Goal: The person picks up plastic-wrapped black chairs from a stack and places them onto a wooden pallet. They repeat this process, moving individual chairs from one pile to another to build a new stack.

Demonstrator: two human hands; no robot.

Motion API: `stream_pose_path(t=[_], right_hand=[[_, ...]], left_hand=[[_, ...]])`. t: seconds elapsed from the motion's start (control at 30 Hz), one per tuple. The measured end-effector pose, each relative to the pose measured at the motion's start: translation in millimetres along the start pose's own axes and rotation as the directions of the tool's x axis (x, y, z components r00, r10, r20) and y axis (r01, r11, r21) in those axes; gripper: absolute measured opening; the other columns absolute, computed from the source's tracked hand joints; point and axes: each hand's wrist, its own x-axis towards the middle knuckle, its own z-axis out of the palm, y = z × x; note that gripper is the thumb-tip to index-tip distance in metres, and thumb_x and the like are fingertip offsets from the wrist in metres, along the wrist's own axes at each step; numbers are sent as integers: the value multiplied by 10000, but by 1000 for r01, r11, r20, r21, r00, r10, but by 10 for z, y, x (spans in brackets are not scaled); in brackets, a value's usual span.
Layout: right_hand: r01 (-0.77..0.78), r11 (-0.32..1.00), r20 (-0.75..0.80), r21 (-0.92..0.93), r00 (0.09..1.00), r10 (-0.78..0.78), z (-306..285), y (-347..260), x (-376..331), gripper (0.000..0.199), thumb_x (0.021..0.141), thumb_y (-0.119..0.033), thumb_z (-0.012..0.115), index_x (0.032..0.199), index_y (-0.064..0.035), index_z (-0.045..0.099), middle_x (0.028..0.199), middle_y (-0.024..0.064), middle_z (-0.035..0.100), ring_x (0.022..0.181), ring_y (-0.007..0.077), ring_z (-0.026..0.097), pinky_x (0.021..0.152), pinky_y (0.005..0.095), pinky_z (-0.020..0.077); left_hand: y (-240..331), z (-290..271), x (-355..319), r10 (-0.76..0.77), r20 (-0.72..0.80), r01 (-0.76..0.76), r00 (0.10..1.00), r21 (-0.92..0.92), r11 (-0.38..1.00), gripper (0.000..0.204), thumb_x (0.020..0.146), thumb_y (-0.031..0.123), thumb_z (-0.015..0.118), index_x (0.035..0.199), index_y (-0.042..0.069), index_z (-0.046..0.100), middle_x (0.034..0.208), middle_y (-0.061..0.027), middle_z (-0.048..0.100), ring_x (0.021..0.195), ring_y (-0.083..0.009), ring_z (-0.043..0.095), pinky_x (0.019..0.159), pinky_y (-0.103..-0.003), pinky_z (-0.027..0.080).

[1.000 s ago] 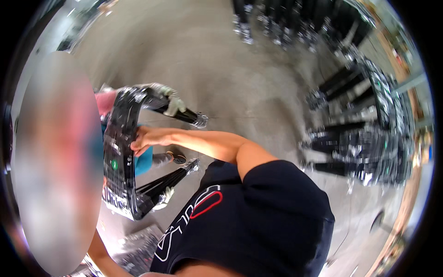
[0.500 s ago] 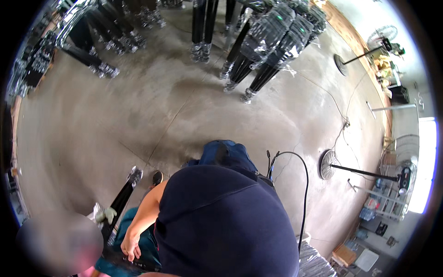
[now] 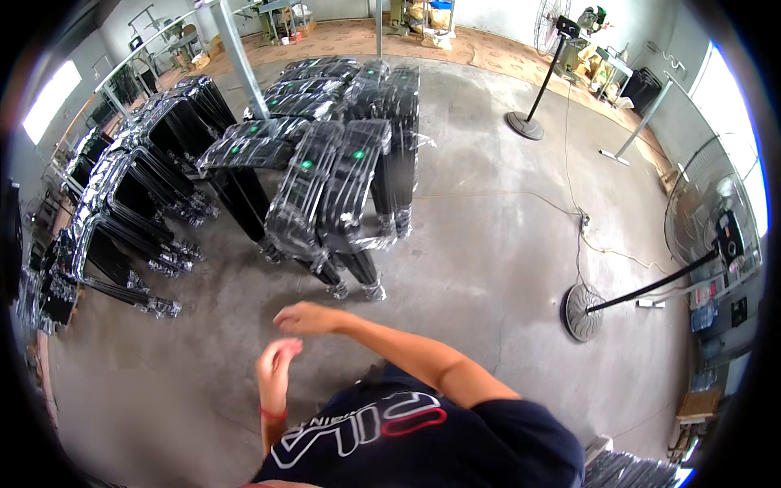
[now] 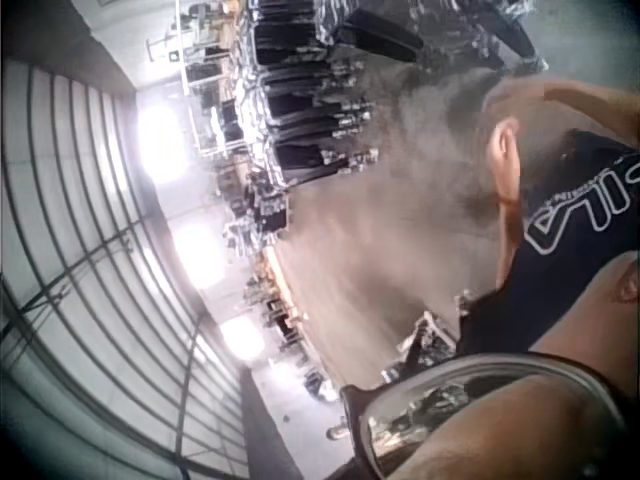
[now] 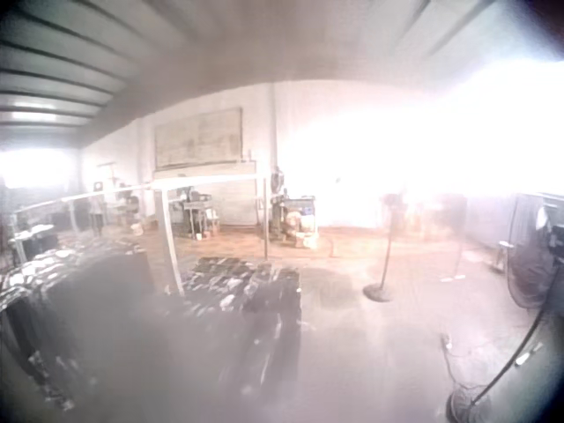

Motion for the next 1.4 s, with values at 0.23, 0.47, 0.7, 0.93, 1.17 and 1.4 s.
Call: stream_pose_path(t=[0.23, 0.47, 0.7, 0.93, 1.17, 1.4], right_hand=[[-18, 889, -547, 457, 783, 296, -2158, 95, -1047, 268, 856, -177, 471, 1032, 14, 536, 843, 100, 609, 802, 131, 567, 692, 258, 459], [84, 853, -710, 514, 600, 369, -4240, 680, -1266, 259, 850, -157, 459, 1022, 21, 534, 873, 109, 610, 830, 159, 582, 746, 240, 443], [63, 811, -712, 581, 523, 469, -6251, 1368, -827, 330, 839, -215, 477, 1082, 7, 488, 940, 122, 578, 894, 190, 563, 761, 296, 444], [103, 731, -683, 675, 461, 566, -7706, 1759, 257, 584, 768, -353, 570, 1154, 48, 394, 1054, 185, 486, 934, 243, 507, 764, 368, 426], [-196, 243, -53, 950, 666, 744, -8451, 2677, 944, 639, 708, -455, 609, 1070, 45, 443, 1014, 176, 525, 915, 301, 524, 794, 443, 420], [-233, 95, 143, 968, 819, 556, -8714, 3023, 1325, 265, 759, -204, 577, 971, -48, 554, 962, 88, 600, 897, 256, 565, 760, 413, 463]], left_hand=[[260, 1997, 1777, 35, 529, -55, 848, 22, 998, 150, 858, 37, 435, 906, -45, 551, 875, -79, 601, 797, -135, 569, 750, -242, 437], [-16, 3593, 3372, -83, 558, 270, 826, -262, 927, 164, 851, 106, 471, 960, 17, 556, 896, -78, 603, 811, -143, 581, 748, -235, 424], [-704, 4784, 5056, -186, 530, 524, 827, -847, -83, 309, 822, 249, 536, 1035, 36, 469, 1148, -117, 477, 1135, -261, 402, 978, -429, 287], [-314, 5149, 5809, -221, 359, 271, 907, -898, -347, 563, 731, 444, 599, 1046, 1, 456, 1179, -156, 449, 1189, -283, 335, 1021, -456, 207], [-252, 5485, 6357, -489, -24, -214, 872, -917, -335, 710, 673, 531, 612, 1140, 32, 422, 1157, -124, 448, 1178, -276, 329, 1008, -447, 209], [-336, 5671, 6705, -627, -640, -762, 443, -638, 113, 321, 743, 237, 600, 1010, 70, 540, 1012, -81, 556, 1002, -255, 487, 896, -424, 365]])
